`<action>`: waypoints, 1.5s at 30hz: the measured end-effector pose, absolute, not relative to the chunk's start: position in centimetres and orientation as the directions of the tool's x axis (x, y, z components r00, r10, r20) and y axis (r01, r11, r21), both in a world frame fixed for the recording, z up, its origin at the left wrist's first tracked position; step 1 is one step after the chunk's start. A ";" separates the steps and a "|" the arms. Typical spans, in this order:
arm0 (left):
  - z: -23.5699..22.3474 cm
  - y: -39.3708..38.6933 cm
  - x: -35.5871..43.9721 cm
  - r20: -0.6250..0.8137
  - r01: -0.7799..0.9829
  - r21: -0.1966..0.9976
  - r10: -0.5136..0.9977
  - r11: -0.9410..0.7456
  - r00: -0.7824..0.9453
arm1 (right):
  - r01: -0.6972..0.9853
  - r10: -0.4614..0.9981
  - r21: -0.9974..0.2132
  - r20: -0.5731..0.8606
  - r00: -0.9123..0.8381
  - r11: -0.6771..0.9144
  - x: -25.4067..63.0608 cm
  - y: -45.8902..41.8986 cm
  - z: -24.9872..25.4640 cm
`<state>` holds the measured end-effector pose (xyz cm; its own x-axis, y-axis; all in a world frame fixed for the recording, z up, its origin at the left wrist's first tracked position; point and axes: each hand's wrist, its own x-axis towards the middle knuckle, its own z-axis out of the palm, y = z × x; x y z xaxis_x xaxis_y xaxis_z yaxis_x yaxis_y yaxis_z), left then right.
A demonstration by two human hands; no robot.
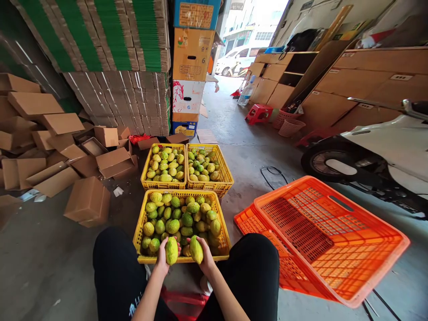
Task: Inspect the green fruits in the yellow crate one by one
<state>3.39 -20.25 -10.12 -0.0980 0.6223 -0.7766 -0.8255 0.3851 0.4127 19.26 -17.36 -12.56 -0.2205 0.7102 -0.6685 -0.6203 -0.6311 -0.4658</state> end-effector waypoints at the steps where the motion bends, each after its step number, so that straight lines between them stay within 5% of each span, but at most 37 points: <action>1: -10.1 -20.2 3.4 -0.773 -0.821 0.425 0.625 0.381 -0.110 | -0.631 0.701 -0.453 -0.682 -0.209 -0.630 19.3 -17.3 -12.5; 11: -10.2 -19.8 3.1 -0.803 -0.826 0.458 0.553 0.328 -0.225 | -0.632 0.663 -0.413 -0.715 -0.220 -0.655 19.1 -17.5 -11.9; 30: -10.2 -20.1 3.5 -0.820 -0.887 0.298 0.570 0.352 -0.049 | -0.629 0.646 -0.372 -0.710 -0.282 -0.683 19.6 -17.2 -12.5; 45: -9.9 -20.0 3.6 -0.793 -0.857 0.371 0.602 0.357 -0.093 | -0.630 0.640 -0.368 -0.717 -0.277 -0.685 19.4 -17.5 -12.4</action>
